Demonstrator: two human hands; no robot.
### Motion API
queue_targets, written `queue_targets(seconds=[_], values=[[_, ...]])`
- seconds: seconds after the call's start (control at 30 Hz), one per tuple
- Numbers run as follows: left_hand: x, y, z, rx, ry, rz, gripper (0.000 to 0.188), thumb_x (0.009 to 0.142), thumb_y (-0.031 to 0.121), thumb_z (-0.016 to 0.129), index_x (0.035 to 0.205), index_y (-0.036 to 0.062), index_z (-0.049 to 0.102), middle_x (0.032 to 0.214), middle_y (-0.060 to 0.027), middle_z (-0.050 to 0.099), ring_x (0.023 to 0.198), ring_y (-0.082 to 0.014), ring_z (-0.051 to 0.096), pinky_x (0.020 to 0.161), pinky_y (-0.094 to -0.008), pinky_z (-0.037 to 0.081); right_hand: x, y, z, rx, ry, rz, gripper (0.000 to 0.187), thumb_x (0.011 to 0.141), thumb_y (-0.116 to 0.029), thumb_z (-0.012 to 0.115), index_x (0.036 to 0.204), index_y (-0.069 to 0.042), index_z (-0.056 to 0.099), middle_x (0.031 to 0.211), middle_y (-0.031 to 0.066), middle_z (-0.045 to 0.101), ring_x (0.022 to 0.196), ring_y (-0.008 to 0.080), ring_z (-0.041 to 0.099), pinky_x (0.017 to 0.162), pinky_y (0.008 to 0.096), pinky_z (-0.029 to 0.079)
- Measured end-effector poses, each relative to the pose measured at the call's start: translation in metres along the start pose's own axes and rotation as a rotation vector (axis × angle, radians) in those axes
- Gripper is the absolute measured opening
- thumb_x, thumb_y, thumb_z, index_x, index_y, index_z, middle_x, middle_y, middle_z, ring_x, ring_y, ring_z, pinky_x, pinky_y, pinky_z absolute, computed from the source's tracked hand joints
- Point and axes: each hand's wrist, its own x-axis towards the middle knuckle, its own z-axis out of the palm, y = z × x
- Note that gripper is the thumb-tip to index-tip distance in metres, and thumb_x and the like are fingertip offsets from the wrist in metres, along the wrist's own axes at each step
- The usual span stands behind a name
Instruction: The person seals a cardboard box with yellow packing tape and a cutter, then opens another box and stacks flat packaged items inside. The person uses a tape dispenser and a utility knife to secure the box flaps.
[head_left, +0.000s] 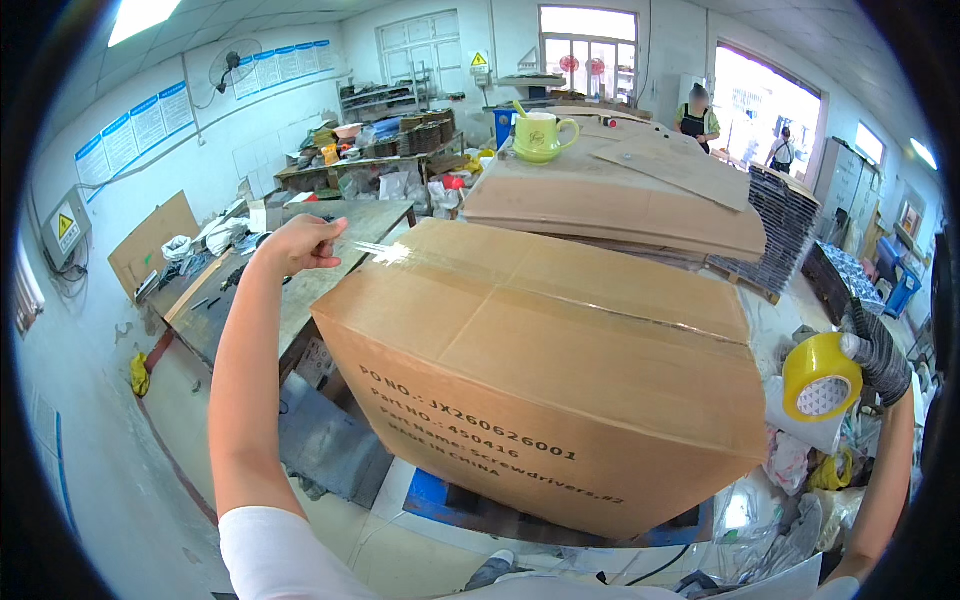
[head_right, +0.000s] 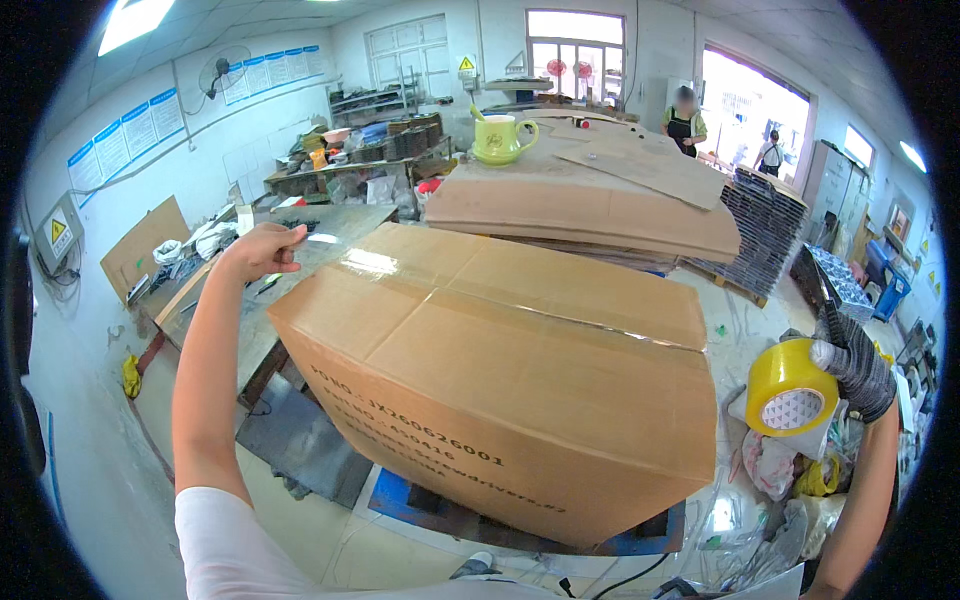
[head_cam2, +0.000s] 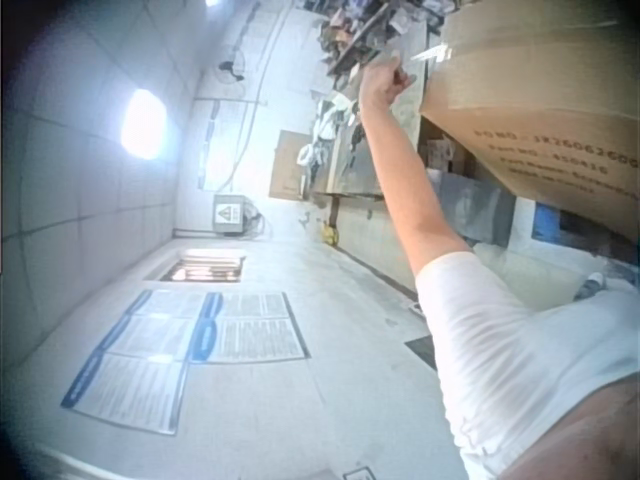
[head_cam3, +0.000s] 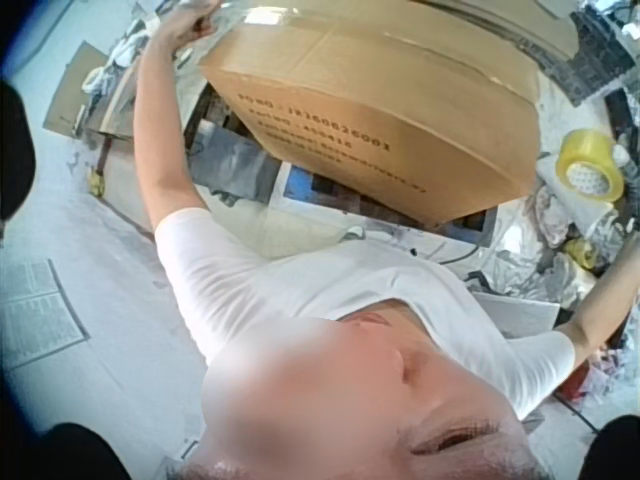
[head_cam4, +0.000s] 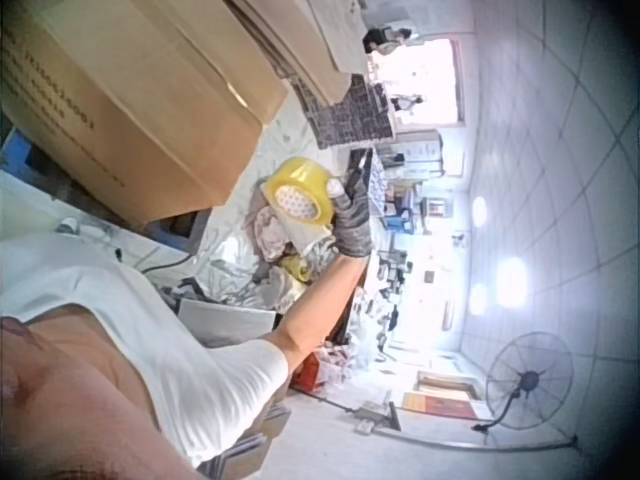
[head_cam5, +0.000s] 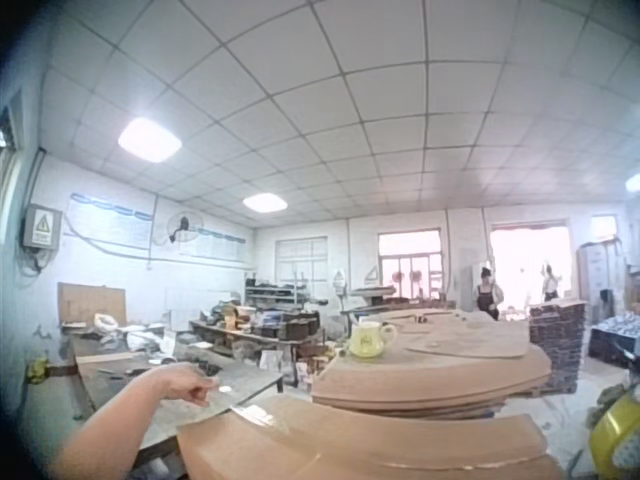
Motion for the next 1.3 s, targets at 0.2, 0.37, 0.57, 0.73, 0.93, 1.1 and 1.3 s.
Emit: queue_targets(seconds=[0.2, 0.37, 0.57, 0.73, 0.93, 1.1, 1.3], values=[[0.017, -0.019, -0.001, 0.017, -0.048, -0.015, 0.038, 0.088, 0.039, 0.068, 0.075, 0.0069, 0.052, 0.070, 0.0010, 0.045, 0.063, -0.0095, 0.047, 0.071, -0.0306, 0.058, 0.006, 0.006, 0.011, 0.101, 0.007, -0.032, 0.071, 0.062, -0.068, 0.069, 0.089, -0.005, 0.051, 0.080, 0.0023, 0.042, 0.076, 0.0150, 0.041, 0.067, 0.0315, 0.036], [0.022, -0.025, 0.001, 0.013, -0.067, -0.011, 0.038, 0.089, 0.039, 0.067, 0.074, 0.0081, 0.051, 0.070, 0.0012, 0.046, 0.063, -0.0094, 0.046, 0.070, -0.0302, 0.056, 0.006, 0.004, 0.012, 0.077, -0.011, -0.003, 0.067, 0.063, -0.063, 0.072, 0.092, -0.005, 0.052, 0.081, 0.0022, 0.043, 0.077, 0.0146, 0.042, 0.068, 0.0301, 0.037], [0.021, -0.027, 0.010, 0.057, -0.049, -0.025, 0.041, 0.091, 0.036, 0.065, 0.068, 0.0058, 0.051, 0.063, -0.0002, 0.046, 0.056, -0.0117, 0.045, 0.060, -0.0281, 0.051, 0.004, 0.022, 0.012, 0.071, -0.013, 0.054, 0.069, 0.066, -0.056, 0.073, 0.104, -0.002, 0.054, 0.091, 0.0038, 0.050, 0.085, 0.0166, 0.048, 0.076, 0.0303, 0.041], [0.023, -0.040, 0.032, 0.290, -0.018, 0.043, 0.039, 0.090, 0.038, 0.065, 0.082, 0.0000, 0.064, 0.072, -0.0055, 0.060, 0.065, -0.0137, 0.054, 0.062, -0.0312, 0.047, -0.004, 0.026, 0.025, 0.140, -0.169, 0.069, 0.076, 0.076, -0.042, 0.071, 0.129, 0.007, 0.049, 0.123, 0.0141, 0.059, 0.114, 0.0204, 0.055, 0.100, 0.0334, 0.040], [0.016, -0.076, 0.053, -0.168, -0.280, 0.133, 0.029, 0.093, 0.017, 0.053, 0.111, -0.0021, 0.065, 0.098, -0.0046, 0.068, 0.086, -0.0121, 0.062, 0.076, -0.0305, 0.050, -0.008, 0.060, 0.049, 0.007, -0.112, 0.108, 0.083, 0.081, -0.048, 0.067, 0.139, 0.005, 0.041, 0.134, 0.0191, 0.051, 0.124, 0.0236, 0.049, 0.105, 0.0325, 0.037], [0.019, -0.103, 0.041, -0.251, -0.181, 0.107, 0.035, 0.096, 0.022, 0.050, 0.118, -0.0032, 0.060, 0.106, -0.0080, 0.067, 0.091, -0.0172, 0.063, 0.080, -0.0317, 0.049, -0.003, 0.062, 0.093, 0.132, -0.186, 0.024, 0.085, 0.079, -0.055, 0.068, 0.141, -0.002, 0.042, 0.091, 0.0054, 0.055, 0.086, 0.0166, 0.051, 0.080, 0.0297, 0.045], [0.016, -0.072, -0.013, 0.854, 0.061, -0.072, 0.038, 0.098, 0.025, 0.048, 0.122, -0.0035, 0.057, 0.113, -0.0112, 0.065, 0.098, -0.0207, 0.062, 0.085, -0.0327, 0.048, -0.015, 0.064, 0.113, 0.339, -0.225, 0.095, 0.068, 0.076, -0.060, 0.069, 0.109, -0.002, 0.058, 0.078, 0.0018, 0.052, 0.071, 0.0104, 0.052, 0.062, 0.0251, 0.045]])
